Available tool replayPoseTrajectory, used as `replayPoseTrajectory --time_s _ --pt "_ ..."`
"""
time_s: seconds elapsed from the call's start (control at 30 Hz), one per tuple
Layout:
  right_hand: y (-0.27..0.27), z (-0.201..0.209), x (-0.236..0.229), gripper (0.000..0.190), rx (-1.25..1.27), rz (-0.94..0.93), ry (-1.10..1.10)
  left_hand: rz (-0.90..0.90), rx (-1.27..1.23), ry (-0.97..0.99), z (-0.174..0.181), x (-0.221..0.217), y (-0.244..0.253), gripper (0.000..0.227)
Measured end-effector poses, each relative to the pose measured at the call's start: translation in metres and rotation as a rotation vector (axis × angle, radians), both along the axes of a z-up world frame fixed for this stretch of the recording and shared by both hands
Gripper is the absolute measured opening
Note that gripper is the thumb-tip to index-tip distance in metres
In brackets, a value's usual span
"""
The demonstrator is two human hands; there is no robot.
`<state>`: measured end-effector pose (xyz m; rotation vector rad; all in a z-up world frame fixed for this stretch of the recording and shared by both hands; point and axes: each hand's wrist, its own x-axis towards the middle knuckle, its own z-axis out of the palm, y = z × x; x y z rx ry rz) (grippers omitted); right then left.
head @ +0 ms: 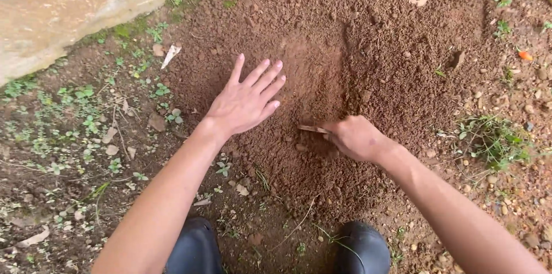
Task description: Level soil manually using a small scraping tool and hands.
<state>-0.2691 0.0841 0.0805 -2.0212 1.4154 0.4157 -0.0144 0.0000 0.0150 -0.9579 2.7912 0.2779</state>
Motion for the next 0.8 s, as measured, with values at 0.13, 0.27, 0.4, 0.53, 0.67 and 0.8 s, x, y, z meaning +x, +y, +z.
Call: replayPoseTrajectory --time_s 0.13,0.27,0.4,0.53,0.67,0.8 --pt "-0.029 0.040 0.005 0.030 0.347 -0.104 0.088 0.054 0.025 0.004 0.008 0.012 0.012 0.059" --pt "-0.004 0.008 -0.011 0.023 -0.125 -0.108 0.314 0.126 0.074 0.009 0.007 0.026 0.032 0.059" --pt "0.041 -0.068 -0.024 0.023 -0.034 -0.063 0.456 0.094 0.128 -0.004 -0.007 0.026 0.041 0.060" --pt "0.069 -0.045 0.018 0.024 -0.071 -0.172 0.337 0.096 0.166 0.014 -0.010 0.021 0.042 0.060" --pt "0.077 -0.014 0.050 0.024 0.076 -0.273 0.162 0.111 0.150 0.024 -0.012 0.022 0.030 0.059" --pt "0.040 0.010 0.055 0.024 0.097 -0.108 0.033 0.160 0.122 0.032 -0.007 0.032 0.023 0.058"
